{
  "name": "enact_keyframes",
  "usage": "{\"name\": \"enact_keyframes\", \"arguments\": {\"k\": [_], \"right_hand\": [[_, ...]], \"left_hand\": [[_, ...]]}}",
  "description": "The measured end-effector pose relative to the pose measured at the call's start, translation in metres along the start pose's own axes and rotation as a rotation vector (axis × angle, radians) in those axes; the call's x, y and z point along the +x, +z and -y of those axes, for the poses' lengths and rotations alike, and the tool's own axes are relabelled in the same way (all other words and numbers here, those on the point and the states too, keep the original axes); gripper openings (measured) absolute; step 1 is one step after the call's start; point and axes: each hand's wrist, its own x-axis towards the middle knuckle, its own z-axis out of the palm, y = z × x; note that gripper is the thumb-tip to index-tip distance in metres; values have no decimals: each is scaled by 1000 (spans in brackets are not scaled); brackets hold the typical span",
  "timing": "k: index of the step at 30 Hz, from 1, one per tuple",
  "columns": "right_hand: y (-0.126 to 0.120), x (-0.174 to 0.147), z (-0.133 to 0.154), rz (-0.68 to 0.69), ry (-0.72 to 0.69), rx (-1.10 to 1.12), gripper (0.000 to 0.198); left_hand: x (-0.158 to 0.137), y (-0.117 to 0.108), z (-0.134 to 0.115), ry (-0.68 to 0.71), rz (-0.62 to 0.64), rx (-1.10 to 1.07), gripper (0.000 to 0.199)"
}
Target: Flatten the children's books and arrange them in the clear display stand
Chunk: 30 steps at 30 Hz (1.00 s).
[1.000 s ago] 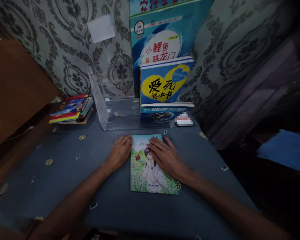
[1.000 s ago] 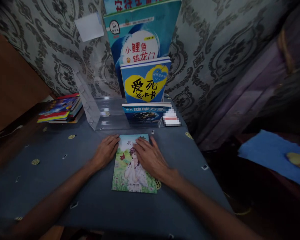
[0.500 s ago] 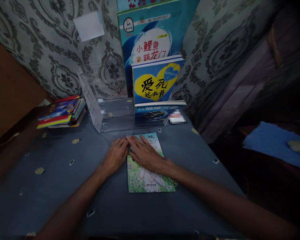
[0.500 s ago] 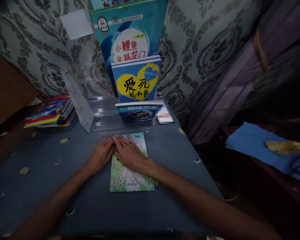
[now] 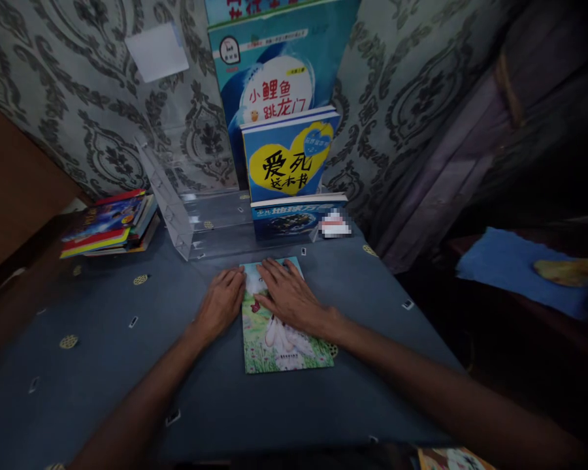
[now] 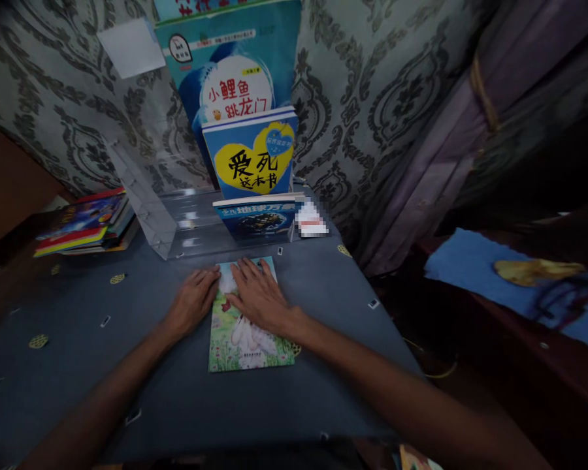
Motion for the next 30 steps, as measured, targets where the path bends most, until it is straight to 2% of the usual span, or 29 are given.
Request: {"name": "enact_keyframes", "arguments": {"k": [14,17,23,30], "right_hand": [[-11,-25,-33,-86,153,68,51],[-13,-25,-44,-133,163,172,44],[-14,-19,-69,-217,273,441,39],[-16,-17,-72,-255,290,541,39]], "left_hand": [[-1,0,1,-13,-16,-17,20],[-1,0,2,-1,-27,-14,22],[-1,1,4,47,-52,-6,25],[5,-3,4,80,7,21,31]]}}
